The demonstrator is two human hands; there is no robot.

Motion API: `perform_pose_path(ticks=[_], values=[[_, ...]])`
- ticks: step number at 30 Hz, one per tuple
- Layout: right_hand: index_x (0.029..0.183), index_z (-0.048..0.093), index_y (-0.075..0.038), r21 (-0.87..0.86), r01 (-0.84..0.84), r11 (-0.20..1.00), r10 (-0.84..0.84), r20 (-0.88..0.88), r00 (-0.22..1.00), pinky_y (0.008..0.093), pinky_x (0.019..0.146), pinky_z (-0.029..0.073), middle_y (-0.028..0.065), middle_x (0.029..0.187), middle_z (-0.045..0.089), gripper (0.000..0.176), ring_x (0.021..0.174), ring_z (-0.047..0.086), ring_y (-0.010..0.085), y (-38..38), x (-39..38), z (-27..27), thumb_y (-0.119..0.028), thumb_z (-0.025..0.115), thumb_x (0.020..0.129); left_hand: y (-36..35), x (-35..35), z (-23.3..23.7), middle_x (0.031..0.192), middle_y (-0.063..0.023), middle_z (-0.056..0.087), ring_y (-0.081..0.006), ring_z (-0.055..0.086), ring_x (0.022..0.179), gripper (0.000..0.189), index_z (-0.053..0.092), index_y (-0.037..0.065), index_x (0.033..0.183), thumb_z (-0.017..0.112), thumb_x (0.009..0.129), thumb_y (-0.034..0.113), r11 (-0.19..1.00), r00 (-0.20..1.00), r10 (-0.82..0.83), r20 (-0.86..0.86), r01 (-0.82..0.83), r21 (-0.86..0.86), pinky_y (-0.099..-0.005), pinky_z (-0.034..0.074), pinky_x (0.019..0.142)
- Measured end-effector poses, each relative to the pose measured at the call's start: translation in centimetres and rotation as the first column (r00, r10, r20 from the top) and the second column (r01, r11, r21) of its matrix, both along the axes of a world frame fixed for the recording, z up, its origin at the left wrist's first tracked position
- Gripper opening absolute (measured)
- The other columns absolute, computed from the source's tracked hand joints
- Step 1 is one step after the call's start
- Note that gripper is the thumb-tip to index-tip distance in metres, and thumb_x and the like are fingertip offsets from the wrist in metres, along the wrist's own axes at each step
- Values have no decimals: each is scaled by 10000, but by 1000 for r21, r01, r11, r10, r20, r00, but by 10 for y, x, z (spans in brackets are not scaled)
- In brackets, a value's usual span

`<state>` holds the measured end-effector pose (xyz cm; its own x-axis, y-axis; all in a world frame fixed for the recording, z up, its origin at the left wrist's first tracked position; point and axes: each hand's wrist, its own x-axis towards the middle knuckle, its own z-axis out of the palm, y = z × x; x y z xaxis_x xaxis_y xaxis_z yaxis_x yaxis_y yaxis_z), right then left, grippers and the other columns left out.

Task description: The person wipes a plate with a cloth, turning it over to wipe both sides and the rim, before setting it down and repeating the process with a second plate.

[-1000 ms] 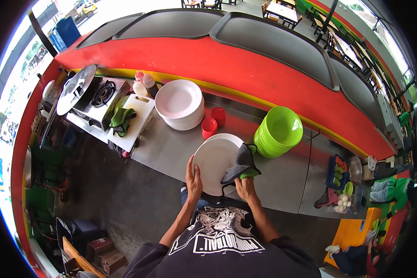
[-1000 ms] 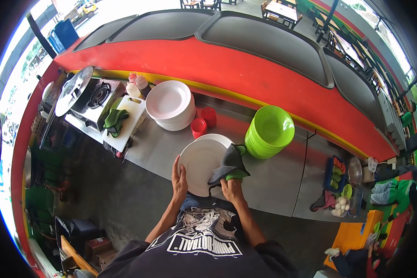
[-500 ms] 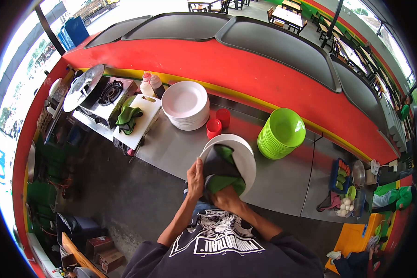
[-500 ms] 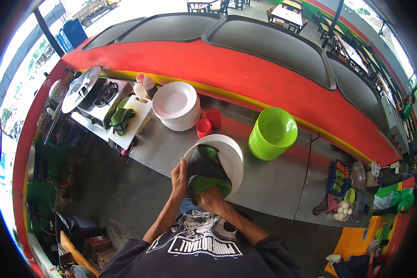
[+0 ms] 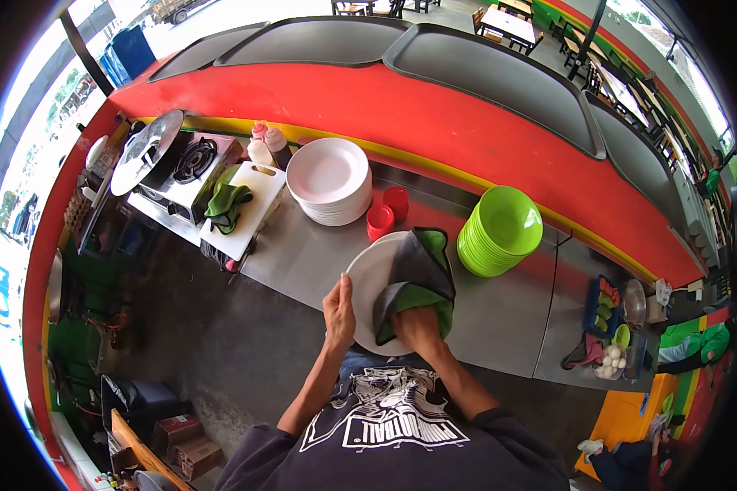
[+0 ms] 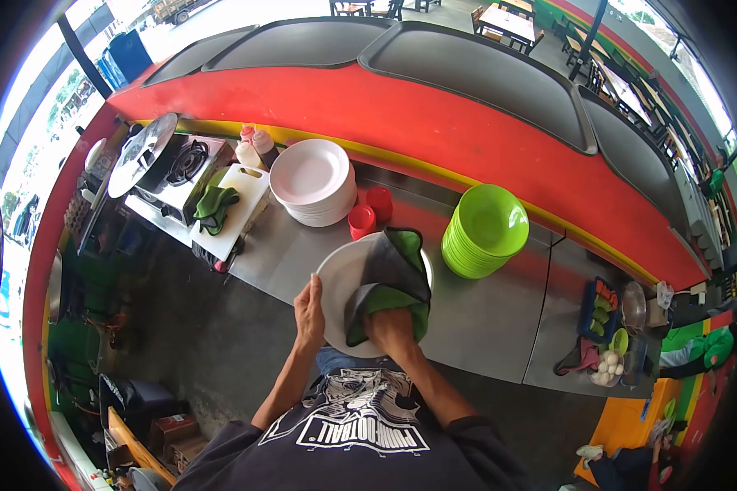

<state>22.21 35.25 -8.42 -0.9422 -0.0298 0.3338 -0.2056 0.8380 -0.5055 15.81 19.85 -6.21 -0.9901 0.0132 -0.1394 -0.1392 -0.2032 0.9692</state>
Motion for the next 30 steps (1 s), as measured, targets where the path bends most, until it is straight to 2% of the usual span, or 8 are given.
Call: perform_pose_path(ticks=[5,8,11,16,19,22,25,30], values=[[890,673,-7,75,-211,975,206,70,976,487,709,500,199,877,653,234,750,625,399,-7,46,5,-224,650,803,-12,-9,-8,659,102,319,-29,245,614,451,562,44,759,492,1034,395,995,993,95,-67,-96,-17,-241,183,523],[890,665,-8,-153,-242,958,241,-26,970,490,705,496,202,855,643,217,751,621,392,-27,52,7,-192,640,780,-9,-8,-6,662,104,324,-28,247,615,443,562,45,763,492,1035,388,995,994,80,-69,-84,-49,-242,180,525],[987,664,-5,124,-464,877,388,387,837,468,774,502,208,916,659,280,830,637,393,-27,40,8,-161,618,758,2,1,1,677,109,341,-27,259,628,440,592,25,801,489,1037,382,997,999,-32,-21,30,-75,-239,190,534],[1045,643,-2,57,-73,996,69,65,995,481,886,463,208,1016,653,344,938,616,408,-9,3,21,-157,641,737,11,11,9,727,111,362,-24,287,682,465,644,-28,894,484,1038,385,998,998,-38,-50,40,52,-235,225,572],[1071,652,-18,34,1,999,-5,108,994,491,985,426,223,1127,637,363,1055,596,408,-13,5,25,-181,630,747,-2,7,7,737,96,428,-28,334,699,459,623,-26,845,493,1037,370,997,997,-73,-21,72,-14,-219,276,589],[1084,646,-28,101,-168,981,170,-8,985,463,980,437,221,1134,632,378,1063,592,411,-21,16,12,-191,645,742,-5,5,-2,740,85,456,-29,359,705,451,630,-23,846,497,1036,364,996,996,-87,-1,87,-29,-215,301,597],[1085,630,9,-124,-309,943,322,102,941,461,954,442,235,1103,626,391,1047,583,414,-22,34,21,-170,644,738,-2,4,-1,729,85,443,-32,348,693,445,627,-14,839,500,1035,364,997,998,-56,17,55,52,-221,292,588],[998,654,-15,-94,-343,935,355,286,890,462,887,478,201,1004,647,323,951,607,414,-6,60,0,-201,648,733,-12,-2,-1,732,90,455,-27,366,690,436,646,-17,869,500,1036,359,1000,999,-12,-34,11,-16,-211,314,596]])
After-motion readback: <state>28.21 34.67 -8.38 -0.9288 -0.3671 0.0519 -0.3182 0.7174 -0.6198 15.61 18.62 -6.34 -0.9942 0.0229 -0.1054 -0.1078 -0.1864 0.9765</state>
